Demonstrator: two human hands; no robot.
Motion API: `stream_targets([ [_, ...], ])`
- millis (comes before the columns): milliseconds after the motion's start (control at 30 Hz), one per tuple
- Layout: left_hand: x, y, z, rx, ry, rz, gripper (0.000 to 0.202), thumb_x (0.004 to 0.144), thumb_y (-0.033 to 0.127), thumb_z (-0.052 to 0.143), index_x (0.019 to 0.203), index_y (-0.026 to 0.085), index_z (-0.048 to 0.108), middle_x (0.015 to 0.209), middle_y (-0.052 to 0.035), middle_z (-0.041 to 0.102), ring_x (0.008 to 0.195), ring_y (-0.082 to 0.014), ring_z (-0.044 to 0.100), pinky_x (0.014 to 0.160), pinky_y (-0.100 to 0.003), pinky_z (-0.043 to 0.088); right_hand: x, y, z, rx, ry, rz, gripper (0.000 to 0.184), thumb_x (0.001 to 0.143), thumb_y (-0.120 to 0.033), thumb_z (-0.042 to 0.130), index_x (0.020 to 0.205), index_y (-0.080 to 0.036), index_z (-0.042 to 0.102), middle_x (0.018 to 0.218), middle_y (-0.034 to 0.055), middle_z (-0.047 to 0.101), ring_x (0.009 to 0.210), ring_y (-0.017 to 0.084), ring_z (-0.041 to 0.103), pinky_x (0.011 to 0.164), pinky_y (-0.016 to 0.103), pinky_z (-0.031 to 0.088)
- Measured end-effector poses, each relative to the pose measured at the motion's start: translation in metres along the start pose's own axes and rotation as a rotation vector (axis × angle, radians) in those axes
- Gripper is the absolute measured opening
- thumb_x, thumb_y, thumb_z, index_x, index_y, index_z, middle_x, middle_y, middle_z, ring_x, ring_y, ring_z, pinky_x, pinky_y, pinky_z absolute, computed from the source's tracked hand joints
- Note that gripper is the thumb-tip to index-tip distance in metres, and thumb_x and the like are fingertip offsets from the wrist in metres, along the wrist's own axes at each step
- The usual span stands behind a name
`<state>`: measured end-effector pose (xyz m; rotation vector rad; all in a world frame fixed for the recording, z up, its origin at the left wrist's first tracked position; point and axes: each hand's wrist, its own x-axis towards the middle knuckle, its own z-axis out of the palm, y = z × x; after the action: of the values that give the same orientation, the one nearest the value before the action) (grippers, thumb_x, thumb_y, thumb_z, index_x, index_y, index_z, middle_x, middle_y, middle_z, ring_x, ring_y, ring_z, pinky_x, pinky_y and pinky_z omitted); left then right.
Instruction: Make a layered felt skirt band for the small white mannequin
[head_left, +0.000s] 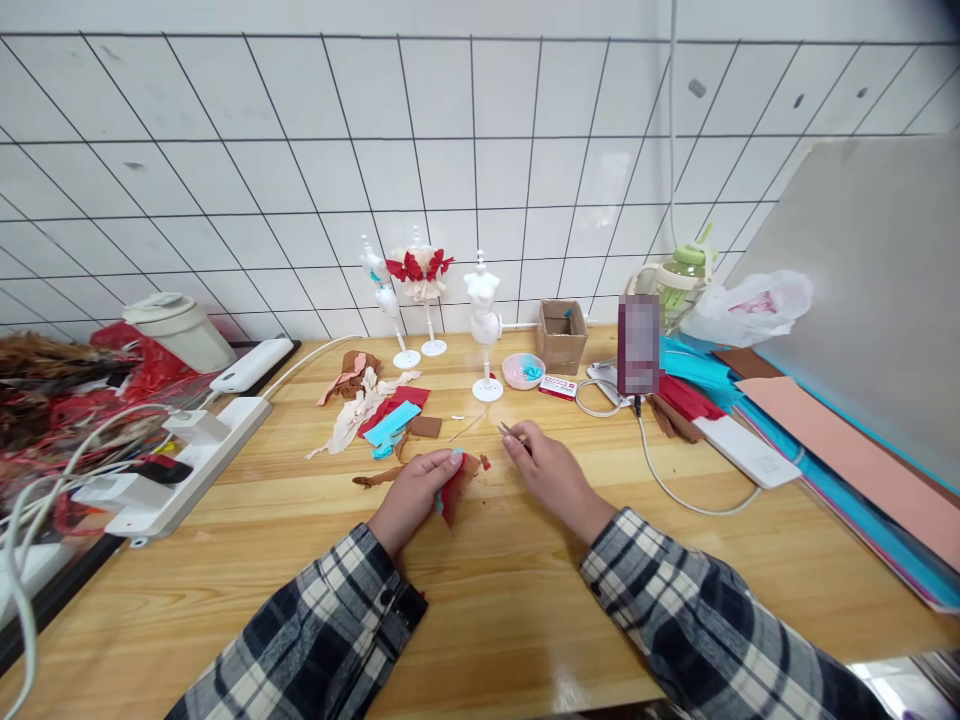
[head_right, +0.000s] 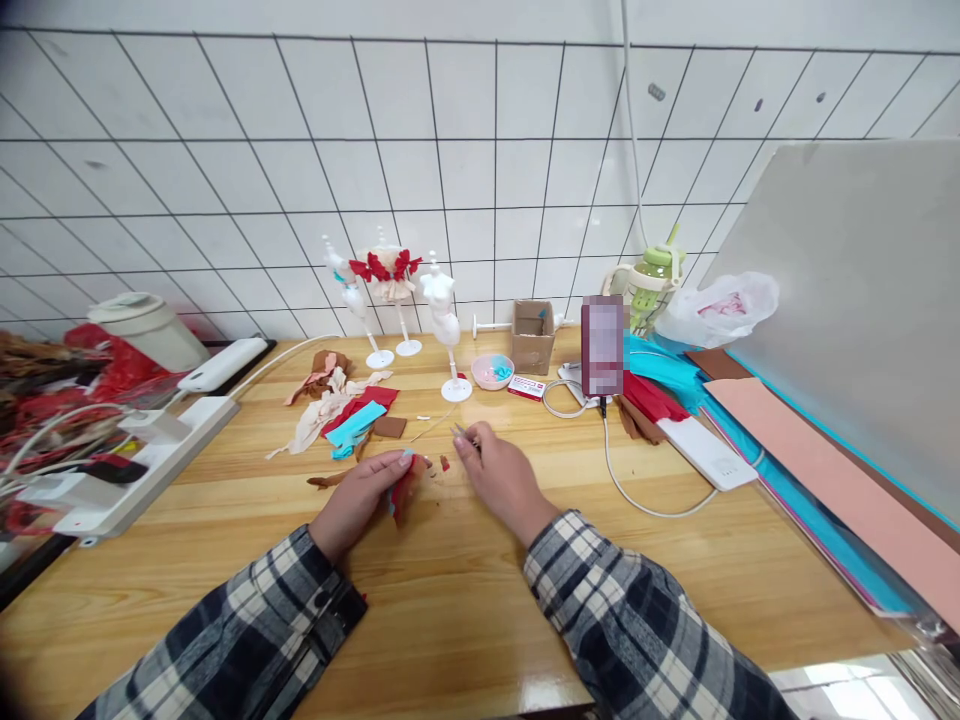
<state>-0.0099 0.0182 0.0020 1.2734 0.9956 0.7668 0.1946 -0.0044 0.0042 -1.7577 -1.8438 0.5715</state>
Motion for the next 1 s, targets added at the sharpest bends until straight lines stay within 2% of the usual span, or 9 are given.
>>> stream_targets([
  [133,0.002,0.001,-0.003,-0.111,0.037,0.031,0.039,0.078,0.049,0.059,0.084,0.012,0.068,0.061,-0.0023,0.059,0.058,-0.0135,0.05,0.056,-0.024,0.039,0.011,0.019,-0.011,-0.303,-0.027,0.1,0.027,0.093,-0.042,0.042,0.107,-0.021,0.053,0.097,0.0069,0.065,0.081,0.019,0.06,0.064,0.026,0.035],
  [233,0.003,0.0,-0.004,-0.094,0.062,0.008,0.039,0.077,0.051,0.06,0.072,0.013,0.064,0.05,0.0029,0.048,0.047,-0.0094,0.039,0.048,-0.022,0.031,0.015,0.027,-0.009,-0.387,-0.053,0.05,0.024,0.091,-0.039,0.047,0.103,-0.021,0.057,0.1,0.0076,0.063,0.091,0.02,0.058,0.07,0.027,0.037],
  [333,0.003,-0.002,-0.003,-0.021,0.112,-0.02,0.04,0.078,0.053,0.059,0.068,0.014,0.061,0.043,0.0067,0.037,0.041,-0.0075,0.029,0.042,-0.02,0.021,0.013,0.024,-0.007,-0.423,0.049,0.014,0.028,0.088,-0.037,0.052,0.109,-0.02,0.059,0.105,0.0104,0.06,0.101,0.024,0.052,0.082,0.033,0.038],
  [433,0.003,-0.004,-0.003,-0.018,0.182,0.002,0.04,0.078,0.054,0.058,0.068,0.016,0.06,0.046,0.0069,0.039,0.041,-0.0072,0.03,0.045,-0.02,0.03,0.006,0.013,-0.006,-0.391,0.097,-0.186,0.032,0.089,-0.03,0.051,0.118,-0.02,0.057,0.113,0.0115,0.057,0.109,0.025,0.047,0.092,0.038,0.034],
  [533,0.003,-0.004,-0.005,-0.097,0.263,0.065,0.036,0.08,0.052,0.058,0.073,0.016,0.061,0.047,0.0078,0.039,0.042,-0.007,0.031,0.053,-0.021,0.039,-0.002,-0.001,-0.002,-0.282,-0.098,-0.514,0.025,0.089,-0.029,0.05,0.111,-0.024,0.062,0.106,0.0068,0.061,0.104,0.021,0.05,0.093,0.036,0.034],
  [633,0.003,-0.003,-0.01,-0.273,0.322,0.153,0.03,0.083,0.046,0.054,0.081,0.017,0.062,0.047,0.0085,0.036,0.042,-0.0073,0.031,0.055,-0.02,0.042,-0.007,-0.008,0.003,-0.217,-0.125,-0.555,0.03,0.09,-0.034,0.051,0.115,-0.022,0.061,0.11,0.008,0.061,0.105,0.02,0.051,0.095,0.036,0.035],
  [767,0.005,-0.001,-0.018,-0.565,0.25,0.089,0.025,0.084,0.037,0.05,0.087,0.016,0.062,0.054,0.0042,0.044,0.048,-0.0096,0.042,0.052,-0.021,0.044,-0.009,-0.01,0.01,-0.224,-0.151,-0.502,0.046,0.094,-0.039,0.041,0.134,-0.017,0.048,0.131,0.0126,0.053,0.122,0.023,0.045,0.105,0.04,0.032],
  [867,0.006,0.0,-0.023,-0.743,0.181,0.023,0.023,0.085,0.032,0.047,0.085,0.015,0.062,0.056,0.0023,0.044,0.05,-0.0104,0.044,0.051,-0.021,0.045,-0.016,-0.012,0.019,-0.204,-0.288,-0.615,0.048,0.096,-0.034,0.037,0.141,-0.019,0.038,0.14,0.0095,0.047,0.129,0.02,0.04,0.108,0.037,0.032],
  [1000,0.005,0.002,-0.032,-1.015,0.037,-0.016,0.021,0.083,0.023,0.046,0.095,0.013,0.06,0.066,-0.0004,0.047,0.057,-0.0101,0.048,0.055,-0.021,0.049,-0.026,-0.013,0.027,-0.193,-0.431,-0.816,0.051,0.088,-0.012,0.043,0.138,-0.017,0.043,0.141,0.0094,0.046,0.134,0.02,0.034,0.111,0.035,0.029],
])
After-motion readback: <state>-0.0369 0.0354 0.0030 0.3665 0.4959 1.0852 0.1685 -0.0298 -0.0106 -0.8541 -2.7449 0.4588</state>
